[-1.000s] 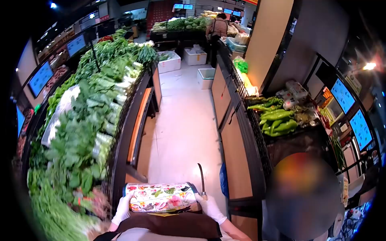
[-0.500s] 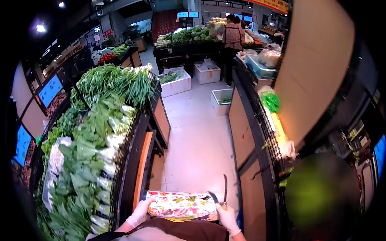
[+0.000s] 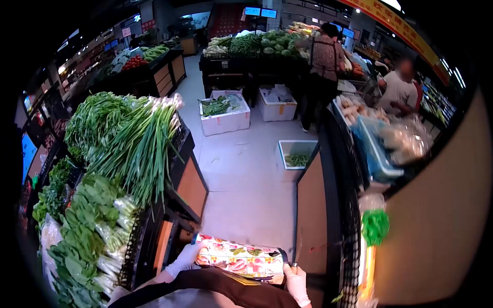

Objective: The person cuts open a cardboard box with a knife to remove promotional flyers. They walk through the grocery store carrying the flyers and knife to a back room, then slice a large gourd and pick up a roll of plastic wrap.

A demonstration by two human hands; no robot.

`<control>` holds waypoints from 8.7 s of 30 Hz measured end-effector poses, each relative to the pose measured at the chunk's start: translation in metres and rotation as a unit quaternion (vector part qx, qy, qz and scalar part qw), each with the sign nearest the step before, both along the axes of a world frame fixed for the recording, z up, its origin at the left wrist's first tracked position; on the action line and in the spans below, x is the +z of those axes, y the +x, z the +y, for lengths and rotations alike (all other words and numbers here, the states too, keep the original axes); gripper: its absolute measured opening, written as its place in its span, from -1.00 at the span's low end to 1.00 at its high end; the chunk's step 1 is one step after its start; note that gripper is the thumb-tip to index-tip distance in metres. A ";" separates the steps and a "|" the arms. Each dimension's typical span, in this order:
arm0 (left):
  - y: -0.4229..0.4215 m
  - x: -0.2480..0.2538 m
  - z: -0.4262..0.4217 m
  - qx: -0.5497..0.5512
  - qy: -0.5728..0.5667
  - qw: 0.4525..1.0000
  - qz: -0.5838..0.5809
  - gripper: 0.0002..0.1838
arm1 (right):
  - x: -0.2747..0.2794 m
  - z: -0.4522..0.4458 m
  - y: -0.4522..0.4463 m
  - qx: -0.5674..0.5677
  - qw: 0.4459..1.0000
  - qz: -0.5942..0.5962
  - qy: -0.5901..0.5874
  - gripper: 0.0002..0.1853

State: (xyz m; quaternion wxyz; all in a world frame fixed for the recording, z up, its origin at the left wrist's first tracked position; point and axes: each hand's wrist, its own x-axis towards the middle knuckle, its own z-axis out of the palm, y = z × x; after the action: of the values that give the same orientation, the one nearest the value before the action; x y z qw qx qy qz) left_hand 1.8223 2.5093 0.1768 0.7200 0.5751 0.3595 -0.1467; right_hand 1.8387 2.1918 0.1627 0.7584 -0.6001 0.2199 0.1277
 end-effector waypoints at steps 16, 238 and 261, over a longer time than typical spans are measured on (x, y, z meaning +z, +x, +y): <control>0.395 -0.024 0.075 0.205 -0.033 0.978 -0.013 -0.57 | -0.022 0.104 0.498 0.203 0.971 -0.025 -0.125 -0.80; 0.506 0.007 3.917 0.028 0.208 0.977 -0.023 -0.74 | -0.199 3.955 0.629 0.520 0.746 0.246 0.334 -0.61; 0.791 0.006 3.432 -0.450 0.120 0.869 -0.166 -0.49 | -0.101 3.466 0.618 -0.051 0.980 0.042 0.187 -0.70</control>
State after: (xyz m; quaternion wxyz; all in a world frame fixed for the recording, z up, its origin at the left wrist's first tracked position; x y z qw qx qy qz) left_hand 2.6135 5.9418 0.1825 0.5505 0.7724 -0.0479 -0.3131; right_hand 2.4565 5.6581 0.0620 0.8529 -0.4298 0.2541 0.1524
